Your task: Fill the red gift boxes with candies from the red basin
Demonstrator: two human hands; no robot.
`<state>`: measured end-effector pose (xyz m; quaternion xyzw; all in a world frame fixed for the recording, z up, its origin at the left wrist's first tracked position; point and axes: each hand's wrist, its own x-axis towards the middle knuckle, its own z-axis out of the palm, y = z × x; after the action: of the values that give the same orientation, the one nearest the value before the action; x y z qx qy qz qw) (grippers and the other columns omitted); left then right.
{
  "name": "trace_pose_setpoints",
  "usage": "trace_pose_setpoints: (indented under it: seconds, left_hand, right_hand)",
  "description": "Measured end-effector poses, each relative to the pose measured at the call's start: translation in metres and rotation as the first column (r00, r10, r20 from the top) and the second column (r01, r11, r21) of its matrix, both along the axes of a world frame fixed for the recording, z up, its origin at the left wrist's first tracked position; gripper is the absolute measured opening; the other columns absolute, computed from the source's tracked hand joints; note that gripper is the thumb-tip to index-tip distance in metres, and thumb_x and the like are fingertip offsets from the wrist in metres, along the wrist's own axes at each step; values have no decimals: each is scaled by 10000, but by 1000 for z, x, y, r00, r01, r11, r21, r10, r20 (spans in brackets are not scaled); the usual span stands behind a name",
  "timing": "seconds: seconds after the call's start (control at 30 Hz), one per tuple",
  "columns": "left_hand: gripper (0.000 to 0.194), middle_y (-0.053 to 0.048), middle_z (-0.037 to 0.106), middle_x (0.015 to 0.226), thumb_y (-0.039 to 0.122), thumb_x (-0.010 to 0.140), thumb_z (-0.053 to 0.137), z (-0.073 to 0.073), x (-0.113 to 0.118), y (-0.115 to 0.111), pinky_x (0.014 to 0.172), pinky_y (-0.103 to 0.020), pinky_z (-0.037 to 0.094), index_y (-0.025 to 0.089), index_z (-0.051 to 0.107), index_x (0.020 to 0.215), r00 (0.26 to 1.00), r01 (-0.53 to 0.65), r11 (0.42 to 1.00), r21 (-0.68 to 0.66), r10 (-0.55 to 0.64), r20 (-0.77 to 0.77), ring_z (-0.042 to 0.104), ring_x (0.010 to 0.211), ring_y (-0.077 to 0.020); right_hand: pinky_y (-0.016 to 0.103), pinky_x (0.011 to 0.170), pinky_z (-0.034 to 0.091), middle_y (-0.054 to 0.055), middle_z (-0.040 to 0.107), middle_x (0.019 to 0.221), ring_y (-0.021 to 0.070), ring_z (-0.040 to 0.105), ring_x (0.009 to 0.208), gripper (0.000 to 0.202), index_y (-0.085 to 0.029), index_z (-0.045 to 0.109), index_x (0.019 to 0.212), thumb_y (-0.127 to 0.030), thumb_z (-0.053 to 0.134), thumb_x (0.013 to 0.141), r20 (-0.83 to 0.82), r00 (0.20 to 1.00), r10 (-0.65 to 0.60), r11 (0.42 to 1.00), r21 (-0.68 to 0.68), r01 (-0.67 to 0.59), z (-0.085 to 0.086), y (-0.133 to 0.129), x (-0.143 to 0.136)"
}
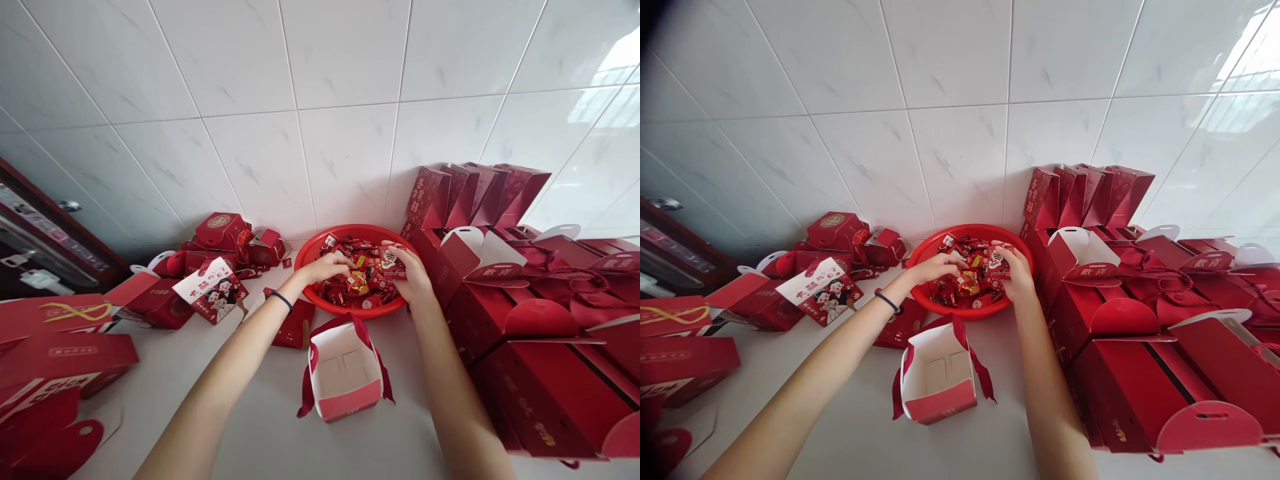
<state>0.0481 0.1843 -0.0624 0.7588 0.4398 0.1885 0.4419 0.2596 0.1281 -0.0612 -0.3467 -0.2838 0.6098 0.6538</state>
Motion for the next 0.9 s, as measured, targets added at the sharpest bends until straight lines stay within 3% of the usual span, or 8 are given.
trace_pose_setpoints:
  seconds: [0.13,0.37,0.57,0.77,0.9]
  left_hand:
    - [263,-42,742,1127,276,681,589,-2,1,2,944,-303,485,175,772,839,997,-75,997,7,74,37,627,1089,-238]
    - [151,-36,771,918,193,650,558,-4,3,4,810,-283,505,175,671,551,989,-147,989,1,147,-3,649,888,-206]
    - [173,-13,696,687,195,716,541,-9,3,9,657,-276,476,167,685,623,960,-279,960,38,280,-16,599,692,-172]
    - [240,-19,753,834,204,738,529,-12,0,12,700,-255,491,170,754,812,923,-381,913,144,385,6,643,774,-177]
    - [301,-38,761,1000,249,815,498,-13,-9,16,788,-277,505,191,750,970,849,-511,812,282,528,19,674,924,-219]
  right_hand:
    - [272,595,564,7,750,757,171,685,660,220,-209,750,863,-235,750,645,13,1000,18,1000,6,-18,-1,0,1]
    - [265,611,563,17,765,778,172,693,682,269,-204,747,868,-184,741,599,6,1000,26,1000,11,-26,1,-1,1]
    - [278,645,571,10,757,756,168,696,665,274,-202,739,861,-152,729,592,18,1000,6,1000,21,-6,0,-1,1]
    - [312,664,595,34,758,783,216,739,758,268,-205,719,885,-177,735,618,2,999,34,999,41,-34,-2,0,3]
    - [296,623,587,20,738,733,207,729,717,236,-203,712,865,-176,731,631,6,1000,11,999,35,-12,-2,1,4]
